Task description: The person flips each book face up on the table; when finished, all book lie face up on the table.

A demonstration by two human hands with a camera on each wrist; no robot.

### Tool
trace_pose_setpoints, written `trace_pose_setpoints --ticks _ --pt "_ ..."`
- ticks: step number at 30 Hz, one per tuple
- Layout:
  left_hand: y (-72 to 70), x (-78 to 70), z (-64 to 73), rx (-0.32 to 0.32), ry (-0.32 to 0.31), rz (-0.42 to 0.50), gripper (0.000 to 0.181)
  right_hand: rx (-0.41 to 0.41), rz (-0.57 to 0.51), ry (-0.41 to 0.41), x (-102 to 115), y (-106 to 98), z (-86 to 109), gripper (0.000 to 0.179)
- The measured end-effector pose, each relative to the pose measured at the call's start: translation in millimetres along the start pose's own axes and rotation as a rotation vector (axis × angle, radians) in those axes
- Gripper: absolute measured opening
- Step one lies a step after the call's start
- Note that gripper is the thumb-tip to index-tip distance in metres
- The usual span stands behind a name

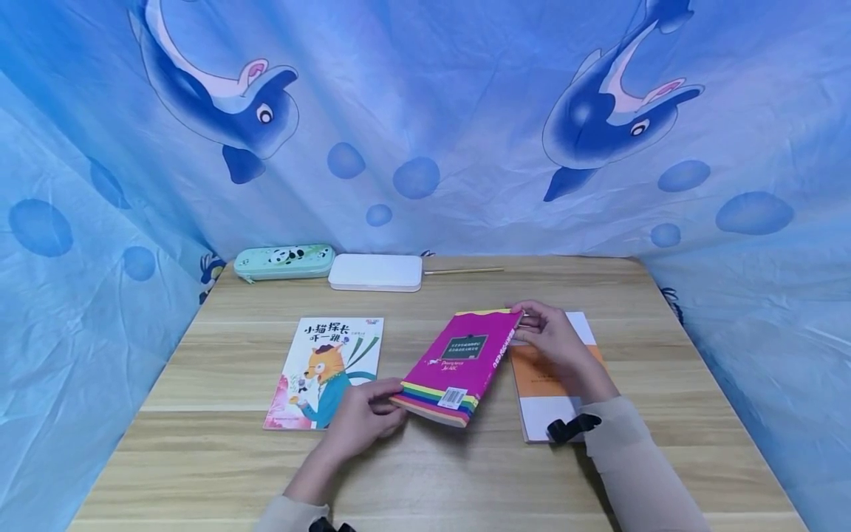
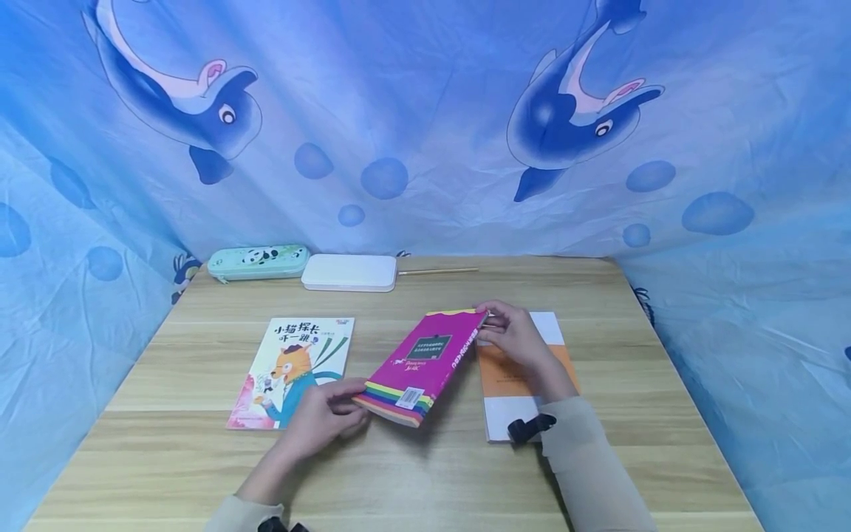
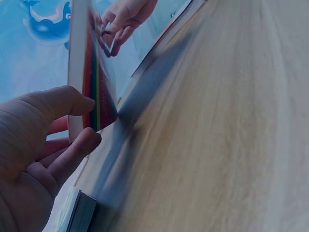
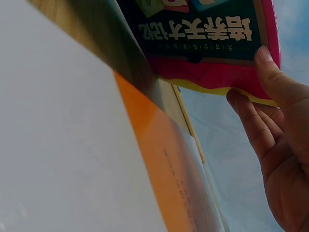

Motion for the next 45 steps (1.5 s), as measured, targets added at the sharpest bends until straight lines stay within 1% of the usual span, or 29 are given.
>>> trace_pose_setpoints --ticks 5,7,10,14,16,19,22,26,29,32,35,39,45 --pt "-6.5 -3.8 0.7 -0.058 0.025 -0.008 0.038 0.007 -0.022 -0.078 8.2 -0.9 -1.7 0.023" --pt "-8.2 -5.7 1.3 -0.073 0.036 -0.009 0.037 0.014 -0.028 -0.111 12.2 -0.8 -2.7 0.022" --pt "-10.6 -9.2 1.9 -0.103 0.054 -0.009 0.036 0.009 -0.008 -0.133 17.2 -1.8 -4.4 0.026" --pt "-15.0 -15.3 2.9 -0.163 0.106 -0.002 0.034 -0.020 0.057 -0.154 23.3 -4.7 -5.8 0.030" --pt "-17.1 -17.5 3.3 -0.187 0.134 0.005 0.033 -0.035 0.090 -0.169 26.0 -5.9 -5.9 0.030" --pt "-19.3 -19.0 4.6 -0.208 0.169 0.027 0.031 -0.067 0.107 -0.181 28.5 -7.9 -5.7 0.028" --pt "-20.5 -20.0 5.5 -0.224 0.195 0.027 0.031 -0.110 0.107 -0.181 30.3 -10.0 -6.3 0.027" --pt "-22.0 -21.3 6.6 -0.249 0.205 0.006 0.030 -0.162 0.122 -0.184 37.1 -11.6 -8.1 0.025" --pt "-23.5 -22.1 6.8 -0.266 0.206 -0.003 0.028 -0.179 0.149 -0.202 55.0 -10.9 -7.5 0.023" --pt "-25.0 -22.8 6.8 -0.284 0.205 -0.012 0.026 -0.182 0.157 -0.207 71.5 -10.4 -6.5 0.026" --pt "-26.7 -23.1 7.1 -0.306 0.199 -0.033 0.026 -0.190 0.130 -0.187 78.5 -12.0 -6.3 0.030" --pt "-27.6 -24.9 8.4 -0.323 0.194 -0.071 0.023 -0.202 0.099 -0.150 76.0 -14.1 -7.3 0.031" --pt "-25.9 -25.2 9.5 -0.302 0.183 -0.099 0.024 -0.220 0.072 -0.118 46.3 -17.2 -12.3 0.031"
Point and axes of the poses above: each hand's wrist, its own z-axis away from the middle knuckle, its own y-axis out of the palm, x = y × z, the point moved 9 cm from there along -z, towards the middle knuckle, and after that the axes turned 9 degrees about -y, right-handed, at the moved point
